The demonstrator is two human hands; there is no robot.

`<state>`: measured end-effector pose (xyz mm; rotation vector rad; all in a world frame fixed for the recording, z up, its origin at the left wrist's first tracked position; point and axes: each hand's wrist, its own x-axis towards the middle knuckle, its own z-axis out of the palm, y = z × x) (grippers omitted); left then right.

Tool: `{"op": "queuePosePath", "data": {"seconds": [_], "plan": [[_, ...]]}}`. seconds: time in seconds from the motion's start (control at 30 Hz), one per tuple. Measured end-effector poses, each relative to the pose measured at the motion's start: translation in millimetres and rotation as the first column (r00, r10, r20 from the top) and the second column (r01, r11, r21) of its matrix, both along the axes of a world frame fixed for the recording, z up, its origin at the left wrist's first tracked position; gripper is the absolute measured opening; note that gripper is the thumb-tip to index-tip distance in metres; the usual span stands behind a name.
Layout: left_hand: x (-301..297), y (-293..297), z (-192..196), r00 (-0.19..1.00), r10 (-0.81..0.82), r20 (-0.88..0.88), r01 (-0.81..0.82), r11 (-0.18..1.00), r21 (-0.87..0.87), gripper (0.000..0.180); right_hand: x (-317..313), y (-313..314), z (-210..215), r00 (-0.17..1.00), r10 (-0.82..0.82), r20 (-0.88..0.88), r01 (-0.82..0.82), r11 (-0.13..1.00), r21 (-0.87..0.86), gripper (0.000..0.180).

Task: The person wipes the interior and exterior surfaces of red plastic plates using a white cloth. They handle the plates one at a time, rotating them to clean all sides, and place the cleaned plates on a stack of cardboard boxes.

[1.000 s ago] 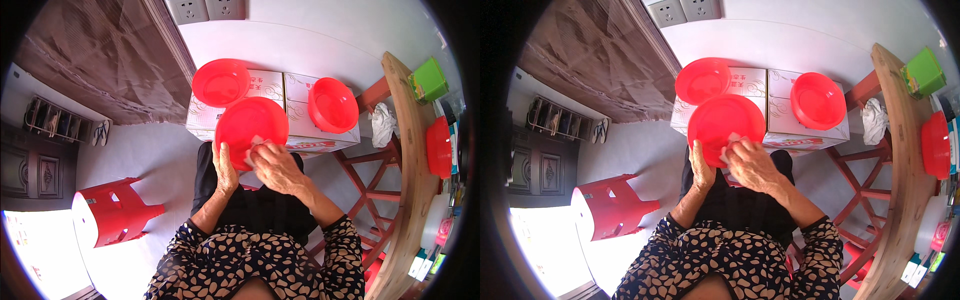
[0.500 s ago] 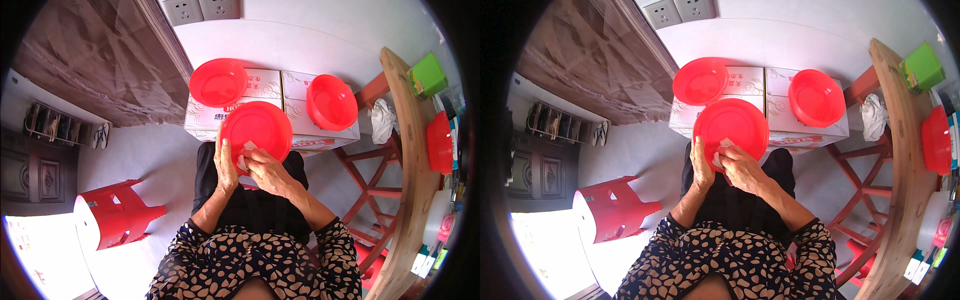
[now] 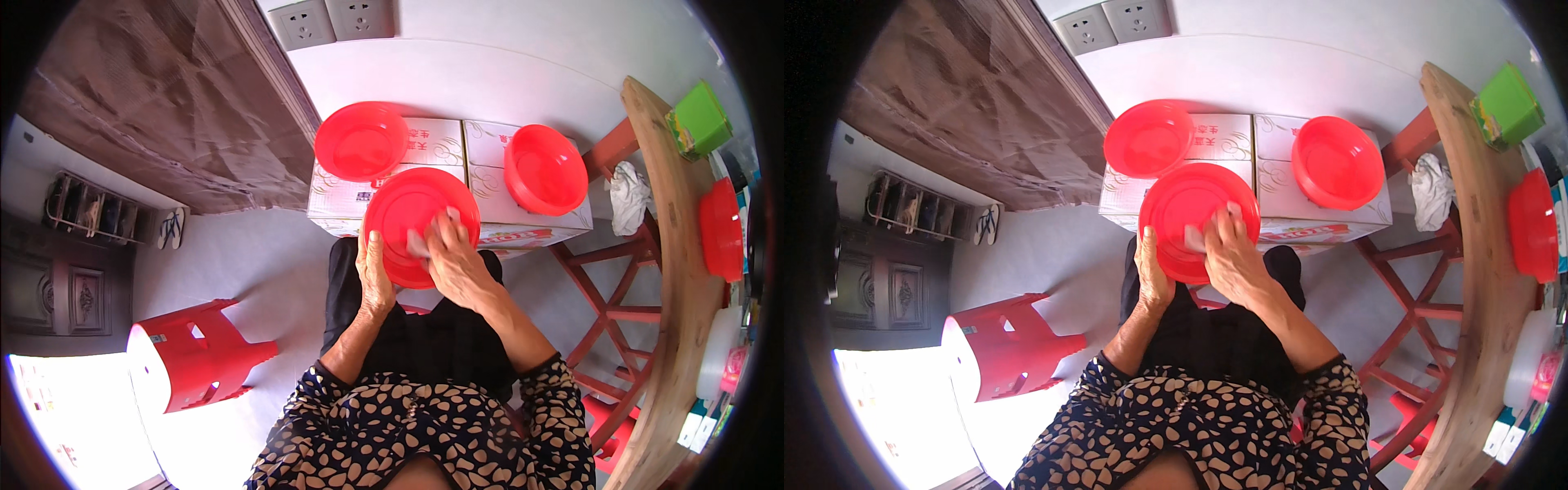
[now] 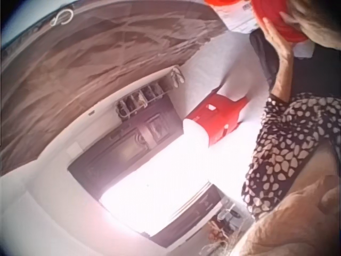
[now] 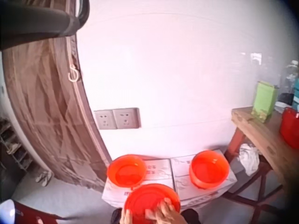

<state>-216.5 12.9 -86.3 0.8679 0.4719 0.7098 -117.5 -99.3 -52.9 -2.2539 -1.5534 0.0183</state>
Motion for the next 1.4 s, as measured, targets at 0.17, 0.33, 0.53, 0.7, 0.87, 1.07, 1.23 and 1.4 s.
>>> {"op": "queuePosePath", "data": {"seconds": [0.17,0.33,0.53,0.7,0.87,1.07,1.23,1.4], "plan": [[-1.0,-1.3,-17.6,0.994,-0.050,-0.093,0.049,0.999,-0.013,0.052,-14.7,5.7,-4.9,0.894,0.279,-0.349,-0.217,0.954,0.208,0.042],[4.2,-11.9,-7.6,0.997,-0.056,-0.045,0.041,0.957,-0.288,0.058,-10.2,42.8,-1.0,0.858,0.148,-0.491,0.096,0.894,0.438,0.043],[3.5,-15.9,-9.9,0.998,-0.068,0.002,0.067,0.977,-0.202,0.065,7.0,67.8,-18.3,0.718,-0.075,-0.692,0.518,0.721,0.459,0.028],[4.7,-10.3,11.3,0.998,-0.039,-0.045,0.025,0.961,-0.274,0.064,-4.5,60.0,-7.9,0.728,0.160,-0.666,0.234,0.856,0.461,0.032],[-6.1,1.8,-3.6,0.997,-0.006,-0.075,-0.015,0.959,-0.285,0.061,-13.9,36.0,7.0,0.572,0.382,-0.726,-0.035,0.895,0.444,0.023],[-0.4,-8.4,-12.2,0.992,0.027,-0.127,-0.039,0.995,-0.091,0.057,-15.7,73.5,4.5,0.503,0.159,-0.849,0.454,0.788,0.416,0.007],[1.1,-7.8,-9.2,0.996,0.042,-0.079,-0.048,0.996,-0.073,0.060,1.4,95.6,19.2,0.439,0.311,-0.843,0.693,0.480,0.538,0.004],[4.0,-9.3,-1.9,0.995,0.074,-0.073,-0.081,0.992,-0.099,0.058,-8.7,93.3,7.5,0.425,0.294,-0.856,0.610,0.606,0.511,0.008]]}}
